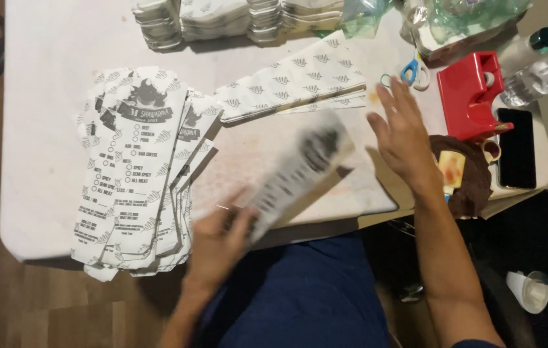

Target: Folding and gluing paper wraps for food packaging.

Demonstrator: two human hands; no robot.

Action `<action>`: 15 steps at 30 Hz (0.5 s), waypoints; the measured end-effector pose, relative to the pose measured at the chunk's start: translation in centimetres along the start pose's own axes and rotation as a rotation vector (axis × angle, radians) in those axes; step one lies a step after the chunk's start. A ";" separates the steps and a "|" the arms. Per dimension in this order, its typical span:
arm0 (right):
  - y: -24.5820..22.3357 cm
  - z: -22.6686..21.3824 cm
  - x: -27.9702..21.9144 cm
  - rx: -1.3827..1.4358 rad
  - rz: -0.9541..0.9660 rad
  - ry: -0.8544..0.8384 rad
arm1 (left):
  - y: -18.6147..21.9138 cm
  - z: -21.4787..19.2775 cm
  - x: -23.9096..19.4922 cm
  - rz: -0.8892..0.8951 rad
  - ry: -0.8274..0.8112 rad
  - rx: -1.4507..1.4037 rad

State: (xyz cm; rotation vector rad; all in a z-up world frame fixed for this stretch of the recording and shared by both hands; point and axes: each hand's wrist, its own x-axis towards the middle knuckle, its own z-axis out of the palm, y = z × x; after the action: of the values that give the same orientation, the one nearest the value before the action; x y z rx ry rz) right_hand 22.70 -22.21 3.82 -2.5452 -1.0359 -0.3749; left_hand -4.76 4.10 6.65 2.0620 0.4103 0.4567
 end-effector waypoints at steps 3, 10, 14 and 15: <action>-2.0 2.0 4.7 0.100 -0.125 -0.090 | -0.1 -5.1 2.9 -0.433 0.235 -0.323; -3.8 6.0 8.1 0.019 -0.196 -0.323 | -7.5 -9.4 4.6 -0.246 0.525 0.441; -5.5 4.0 3.0 -0.057 -0.236 -0.071 | -8.6 -8.1 4.8 0.049 0.596 0.946; -6.5 2.8 1.3 -0.037 -0.208 -0.013 | -8.3 -7.6 5.1 0.088 0.624 0.946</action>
State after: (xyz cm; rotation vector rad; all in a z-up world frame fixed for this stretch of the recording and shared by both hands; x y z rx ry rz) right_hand 19.25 -15.86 3.29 -2.4814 -1.3155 -0.4377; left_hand -4.79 16.15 3.91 2.8125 1.0620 1.1284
